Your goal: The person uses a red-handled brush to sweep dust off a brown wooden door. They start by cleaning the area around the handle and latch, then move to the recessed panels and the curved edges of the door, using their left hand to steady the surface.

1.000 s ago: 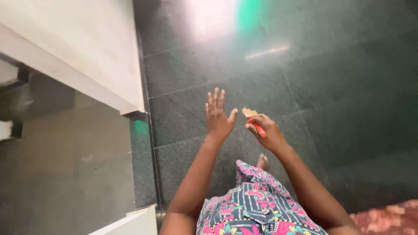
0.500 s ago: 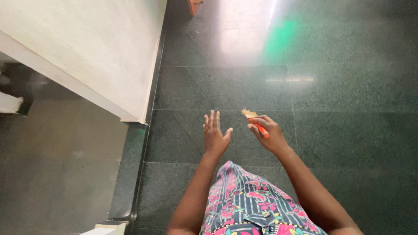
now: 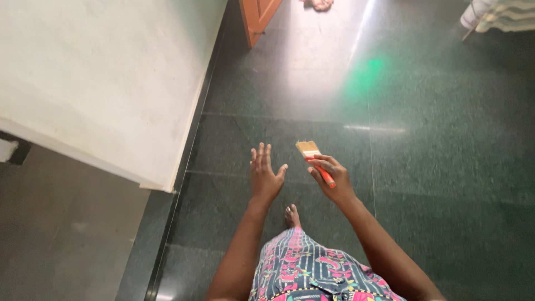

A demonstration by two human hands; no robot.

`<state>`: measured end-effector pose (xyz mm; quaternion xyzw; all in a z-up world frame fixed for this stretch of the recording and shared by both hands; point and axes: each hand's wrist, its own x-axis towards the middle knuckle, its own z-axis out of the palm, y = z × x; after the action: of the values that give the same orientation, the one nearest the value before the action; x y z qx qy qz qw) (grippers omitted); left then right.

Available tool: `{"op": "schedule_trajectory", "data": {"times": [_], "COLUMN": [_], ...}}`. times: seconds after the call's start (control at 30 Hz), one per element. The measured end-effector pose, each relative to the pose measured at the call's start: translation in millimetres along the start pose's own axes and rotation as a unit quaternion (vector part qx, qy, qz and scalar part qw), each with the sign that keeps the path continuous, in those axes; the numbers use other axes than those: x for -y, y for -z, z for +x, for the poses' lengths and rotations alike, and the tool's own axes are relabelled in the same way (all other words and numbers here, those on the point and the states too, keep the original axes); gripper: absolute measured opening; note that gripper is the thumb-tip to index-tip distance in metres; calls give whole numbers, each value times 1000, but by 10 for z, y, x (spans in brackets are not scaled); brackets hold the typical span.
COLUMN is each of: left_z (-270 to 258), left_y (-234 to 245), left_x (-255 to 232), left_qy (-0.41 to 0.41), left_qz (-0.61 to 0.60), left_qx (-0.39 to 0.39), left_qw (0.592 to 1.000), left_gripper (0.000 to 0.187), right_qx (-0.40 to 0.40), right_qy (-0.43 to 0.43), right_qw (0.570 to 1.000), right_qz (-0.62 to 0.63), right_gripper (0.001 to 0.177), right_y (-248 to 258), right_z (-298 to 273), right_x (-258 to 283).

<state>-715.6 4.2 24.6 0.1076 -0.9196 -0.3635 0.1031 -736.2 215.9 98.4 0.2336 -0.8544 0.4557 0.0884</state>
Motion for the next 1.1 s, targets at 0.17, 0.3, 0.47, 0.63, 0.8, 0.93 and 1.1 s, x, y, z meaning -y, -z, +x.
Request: {"op": "schedule_trajectory", "data": {"times": [0.17,0.3,0.47,0.63,0.8,0.93,1.1], "left_z": [1178,1998,2814,3667,4506,4974,5479], "left_y": [-260,-420,-855,-1477,-1913,-2188,-2358], "left_x": [-217,-303,-613,-921,-1206,-1370,-1330], "left_qy": [6,3,11,1,44,53,65], "left_qz": [8,19,9,10,-3,0,-5], "left_qx": [21,21,58,44,20,-11,-48], "left_qw": [1000,1000,998,999,999,999,997], "left_gripper": [85,85,83,86,87,89,93], "right_qx": [5,-66,-71,-46,1,20,55], "right_qy": [18,38,39,49,-23,25,-23], "right_qw": [1000,997,997,997,998,995,996], "right_qz": [-13,-19,-7,40,63,92,66], "right_gripper": [23,24,28,18,18,18,18], "right_y": [-14,83,260,436,838,975,785], "right_z": [1149,1868,2609,3366,4189,4772,5351], "right_x": [-562,-1046,-1735,-2427,-3035,-3542,-3879]}}
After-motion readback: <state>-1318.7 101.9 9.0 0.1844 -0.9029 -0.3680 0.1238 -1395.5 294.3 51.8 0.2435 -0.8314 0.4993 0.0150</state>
